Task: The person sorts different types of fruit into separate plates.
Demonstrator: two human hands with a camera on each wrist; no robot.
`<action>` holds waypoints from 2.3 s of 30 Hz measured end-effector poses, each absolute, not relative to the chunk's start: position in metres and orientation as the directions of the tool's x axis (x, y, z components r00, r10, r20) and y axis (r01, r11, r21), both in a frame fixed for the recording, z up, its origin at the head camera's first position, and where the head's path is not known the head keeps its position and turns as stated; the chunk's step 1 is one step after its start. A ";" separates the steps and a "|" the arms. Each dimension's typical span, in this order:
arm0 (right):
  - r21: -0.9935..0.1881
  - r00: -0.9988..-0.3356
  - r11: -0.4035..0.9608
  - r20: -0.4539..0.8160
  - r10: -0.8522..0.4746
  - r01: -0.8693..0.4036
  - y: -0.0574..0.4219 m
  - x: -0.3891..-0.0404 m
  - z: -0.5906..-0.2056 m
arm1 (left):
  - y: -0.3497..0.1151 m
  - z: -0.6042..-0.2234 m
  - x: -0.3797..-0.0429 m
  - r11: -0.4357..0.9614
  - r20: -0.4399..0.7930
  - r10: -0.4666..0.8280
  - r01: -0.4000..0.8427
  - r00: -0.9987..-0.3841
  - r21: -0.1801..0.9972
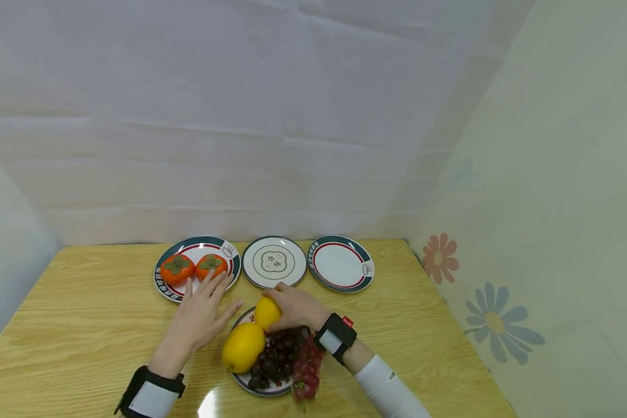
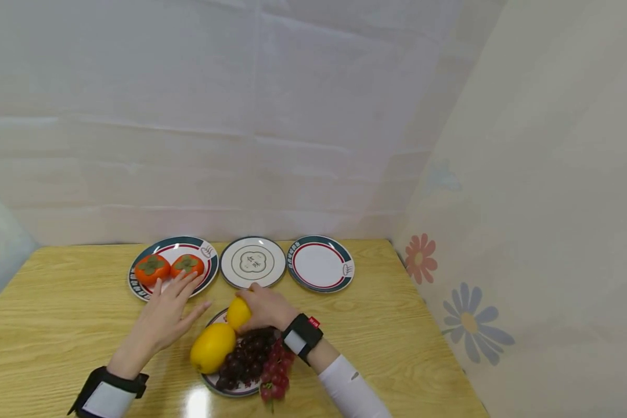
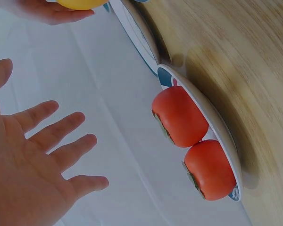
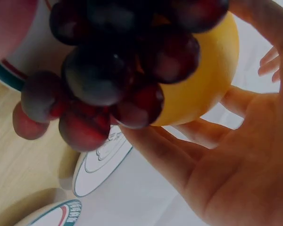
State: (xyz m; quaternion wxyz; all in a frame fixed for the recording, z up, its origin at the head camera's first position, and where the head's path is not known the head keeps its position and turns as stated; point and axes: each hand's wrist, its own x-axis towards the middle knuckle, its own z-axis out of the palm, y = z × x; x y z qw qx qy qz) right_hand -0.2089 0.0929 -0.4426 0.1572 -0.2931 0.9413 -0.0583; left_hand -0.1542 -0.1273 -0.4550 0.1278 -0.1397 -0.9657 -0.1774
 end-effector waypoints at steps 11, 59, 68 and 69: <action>-0.253 -0.820 0.813 -0.107 -0.563 -0.525 0.108 -0.229 -0.434 | -0.128 -0.455 -0.152 0.895 0.338 0.218 0.325 -0.916 0.305; -0.239 -0.552 0.588 -0.205 -0.808 -0.773 0.069 -0.163 -0.438 | -0.139 -0.444 -0.149 0.902 0.341 0.184 0.296 -0.922 0.313; -0.173 -0.561 0.597 -0.217 -0.799 -0.784 0.061 -0.159 -0.443 | -0.137 -0.444 -0.147 0.906 0.343 0.181 0.292 -0.922 0.306; -0.162 -0.561 0.596 -0.217 -0.799 -0.786 0.060 -0.159 -0.443 | -0.137 -0.444 -0.147 0.907 0.343 0.182 0.292 -0.921 0.304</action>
